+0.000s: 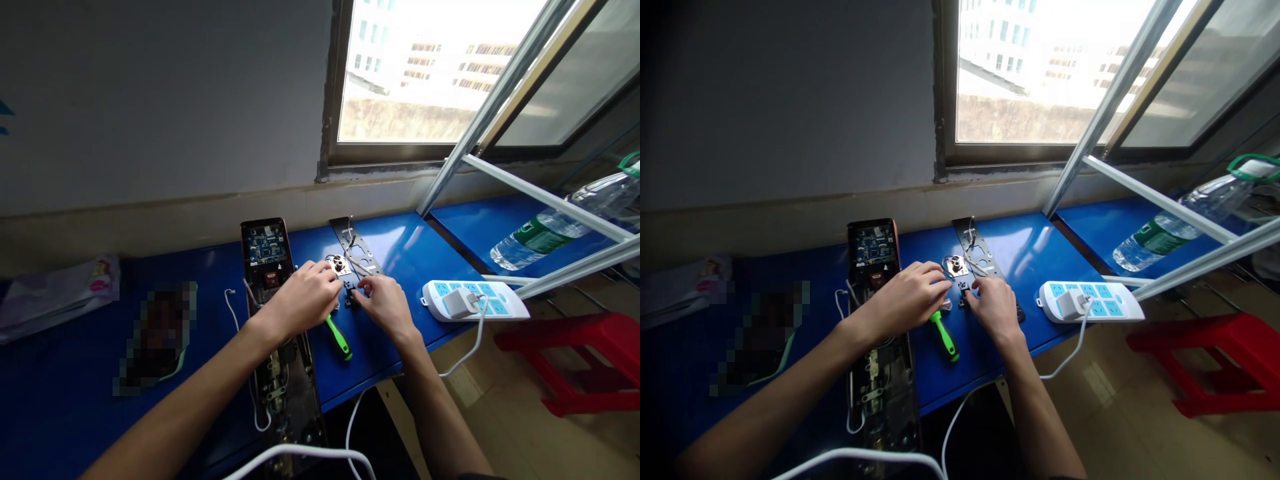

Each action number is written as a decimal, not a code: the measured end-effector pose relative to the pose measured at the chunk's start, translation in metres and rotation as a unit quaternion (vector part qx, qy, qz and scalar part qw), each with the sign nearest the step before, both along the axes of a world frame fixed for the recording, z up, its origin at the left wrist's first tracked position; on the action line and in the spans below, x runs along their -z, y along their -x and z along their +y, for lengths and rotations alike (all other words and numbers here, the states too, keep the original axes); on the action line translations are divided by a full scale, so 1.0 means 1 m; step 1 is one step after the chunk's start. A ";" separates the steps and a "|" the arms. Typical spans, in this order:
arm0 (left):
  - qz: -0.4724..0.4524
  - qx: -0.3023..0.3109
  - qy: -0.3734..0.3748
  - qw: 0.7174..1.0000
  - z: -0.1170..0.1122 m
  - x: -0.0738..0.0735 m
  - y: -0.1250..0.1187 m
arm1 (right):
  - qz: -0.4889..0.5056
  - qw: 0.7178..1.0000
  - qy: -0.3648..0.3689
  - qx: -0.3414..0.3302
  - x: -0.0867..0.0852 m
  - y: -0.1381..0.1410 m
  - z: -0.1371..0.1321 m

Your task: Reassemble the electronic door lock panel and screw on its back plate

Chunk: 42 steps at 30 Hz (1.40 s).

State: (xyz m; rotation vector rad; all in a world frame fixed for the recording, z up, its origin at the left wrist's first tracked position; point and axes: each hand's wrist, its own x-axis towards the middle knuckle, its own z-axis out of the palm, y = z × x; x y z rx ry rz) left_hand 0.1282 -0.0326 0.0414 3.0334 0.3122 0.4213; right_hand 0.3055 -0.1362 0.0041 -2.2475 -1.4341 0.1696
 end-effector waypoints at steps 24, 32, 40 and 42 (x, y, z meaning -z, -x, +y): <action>-0.319 -0.231 0.097 0.914 0.020 0.031 0.103 | -0.023 0.938 -0.173 -0.298 -0.037 0.100 0.060; -0.321 -0.234 0.081 0.914 0.019 0.032 0.102 | 0.013 0.924 -0.185 -0.335 -0.038 0.096 0.054; -0.315 -0.183 0.016 0.931 0.028 0.001 0.075 | 0.067 0.963 -0.111 -0.237 -0.075 0.019 0.081; -0.268 -0.142 0.008 0.953 0.032 -0.007 0.061 | 0.065 0.966 -0.057 -0.243 -0.068 0.001 0.101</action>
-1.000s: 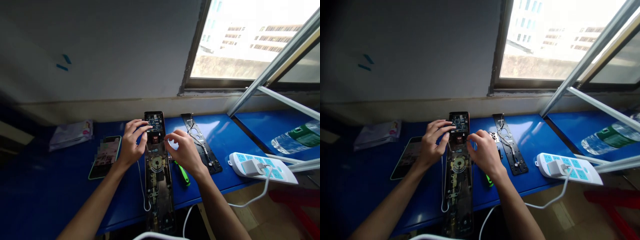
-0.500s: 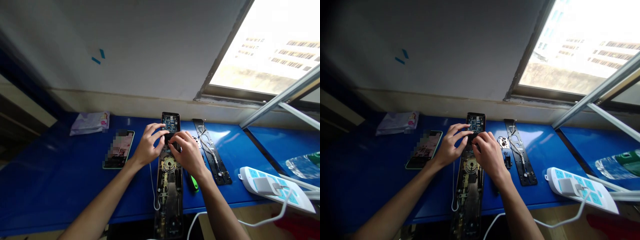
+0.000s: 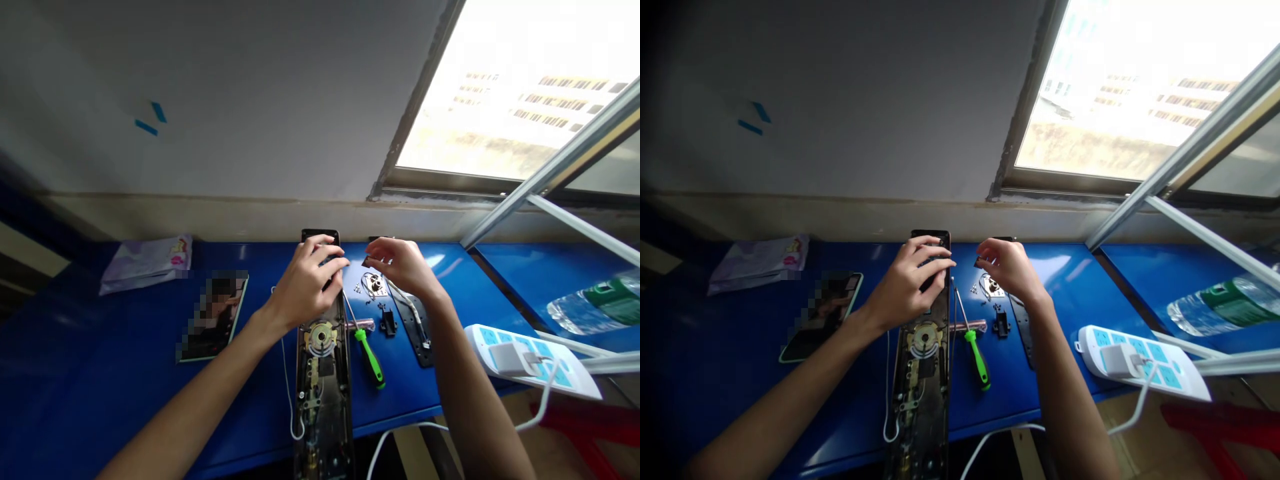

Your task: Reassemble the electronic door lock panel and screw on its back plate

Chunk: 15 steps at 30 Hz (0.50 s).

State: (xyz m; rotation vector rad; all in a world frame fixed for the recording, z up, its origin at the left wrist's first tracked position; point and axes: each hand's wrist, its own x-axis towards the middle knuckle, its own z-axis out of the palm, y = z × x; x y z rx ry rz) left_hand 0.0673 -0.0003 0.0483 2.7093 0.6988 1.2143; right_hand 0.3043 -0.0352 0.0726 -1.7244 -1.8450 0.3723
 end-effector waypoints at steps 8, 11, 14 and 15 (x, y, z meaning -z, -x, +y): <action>0.170 0.044 -0.012 0.984 0.011 0.002 -0.030 | -0.069 0.975 0.184 -0.104 0.051 -0.014 0.058; 0.166 0.039 -0.012 0.985 0.013 0.004 -0.027 | -0.076 0.969 0.204 -0.118 0.062 -0.016 0.064; 0.165 0.034 -0.007 0.986 0.014 0.003 -0.025 | -0.074 0.965 0.214 -0.134 0.068 -0.021 0.065; 0.165 0.033 -0.006 0.986 0.015 0.002 -0.025 | -0.073 0.963 0.217 -0.140 0.069 -0.022 0.064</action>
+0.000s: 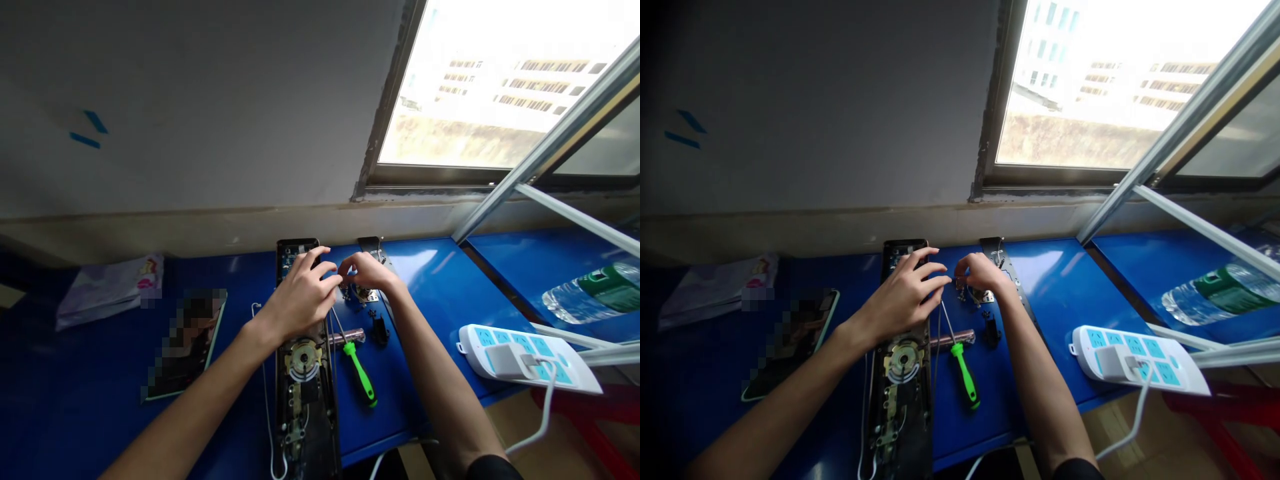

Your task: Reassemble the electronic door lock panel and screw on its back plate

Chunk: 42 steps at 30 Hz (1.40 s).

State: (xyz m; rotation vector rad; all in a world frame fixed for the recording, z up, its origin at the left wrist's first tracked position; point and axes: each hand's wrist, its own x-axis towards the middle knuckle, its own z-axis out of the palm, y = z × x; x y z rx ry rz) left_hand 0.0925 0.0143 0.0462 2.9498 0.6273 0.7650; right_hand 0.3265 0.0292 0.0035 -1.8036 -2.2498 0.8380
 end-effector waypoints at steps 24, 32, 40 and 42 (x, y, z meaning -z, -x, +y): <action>-0.044 -0.012 0.008 0.999 -0.004 -0.006 0.016 | -0.038 0.997 -0.052 0.032 -0.030 0.006 -0.018; -0.135 -0.027 0.023 0.990 -0.016 0.011 0.038 | -0.102 0.993 0.012 0.055 -0.051 0.052 -0.098; -0.176 -0.052 0.032 0.982 -0.022 0.021 0.037 | -0.151 0.982 0.022 0.110 -0.050 0.075 -0.125; -0.198 -0.075 0.034 0.977 -0.021 0.020 0.039 | -0.143 0.979 -0.011 0.144 -0.063 0.070 -0.122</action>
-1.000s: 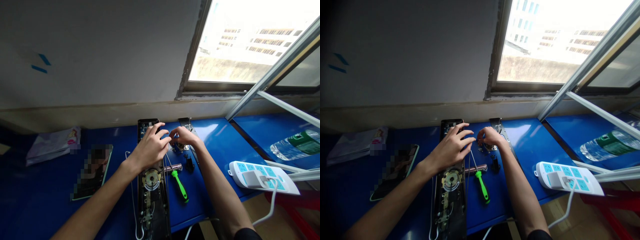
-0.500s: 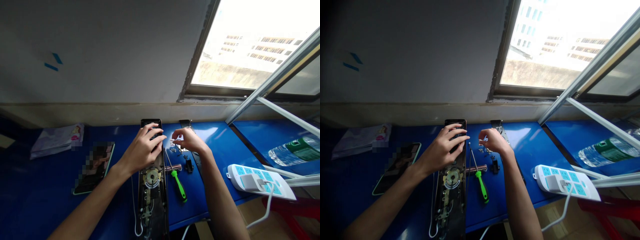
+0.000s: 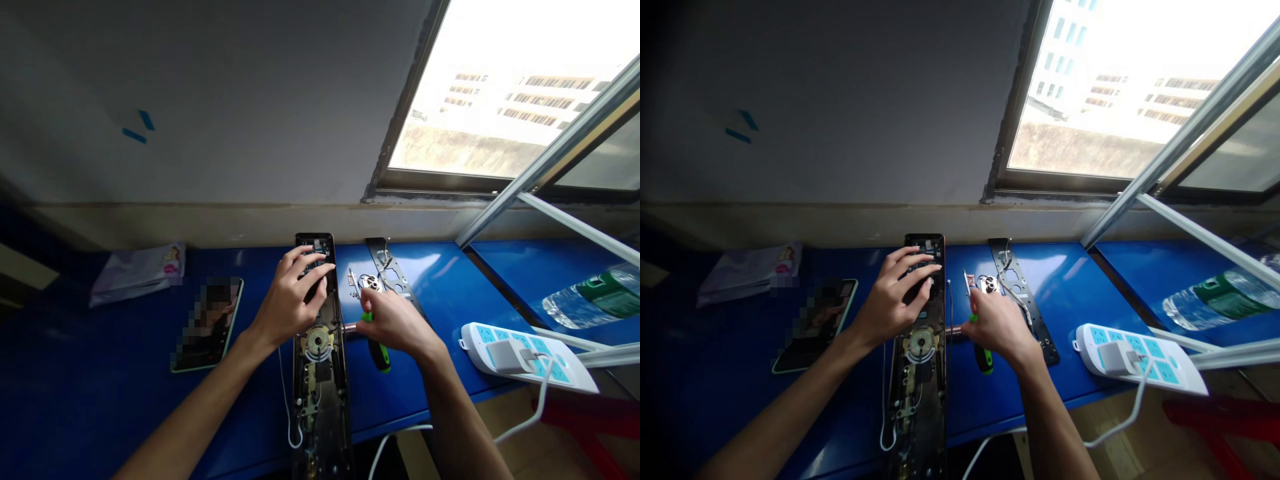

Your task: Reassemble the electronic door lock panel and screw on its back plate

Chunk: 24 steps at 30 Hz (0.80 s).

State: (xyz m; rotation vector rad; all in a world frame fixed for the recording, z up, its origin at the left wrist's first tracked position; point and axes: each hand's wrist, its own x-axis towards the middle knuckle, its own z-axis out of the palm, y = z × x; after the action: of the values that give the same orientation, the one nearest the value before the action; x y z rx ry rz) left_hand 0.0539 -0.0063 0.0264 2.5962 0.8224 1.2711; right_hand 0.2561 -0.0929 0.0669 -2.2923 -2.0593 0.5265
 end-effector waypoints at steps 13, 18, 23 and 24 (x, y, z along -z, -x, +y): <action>-0.178 -0.060 0.185 0.965 0.024 0.025 0.019 | 0.137 0.952 -0.235 -0.137 -0.097 0.002 0.046; -0.212 -0.021 0.257 0.943 0.019 0.039 0.021 | 0.197 0.908 -0.352 -0.112 -0.108 0.005 0.057; -0.201 -0.004 0.279 0.939 0.014 0.043 0.020 | 0.236 0.853 -0.454 -0.102 -0.111 0.008 0.059; -0.196 -0.006 0.273 0.942 0.013 0.043 0.020 | 0.236 0.844 -0.467 -0.114 -0.110 0.009 0.059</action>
State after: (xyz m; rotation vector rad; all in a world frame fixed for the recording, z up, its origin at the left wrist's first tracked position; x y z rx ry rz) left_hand 0.0338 0.0067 -0.0166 1.8355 0.9436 1.2741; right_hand 0.2475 -0.0339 0.1770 -1.2188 -1.7436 0.0210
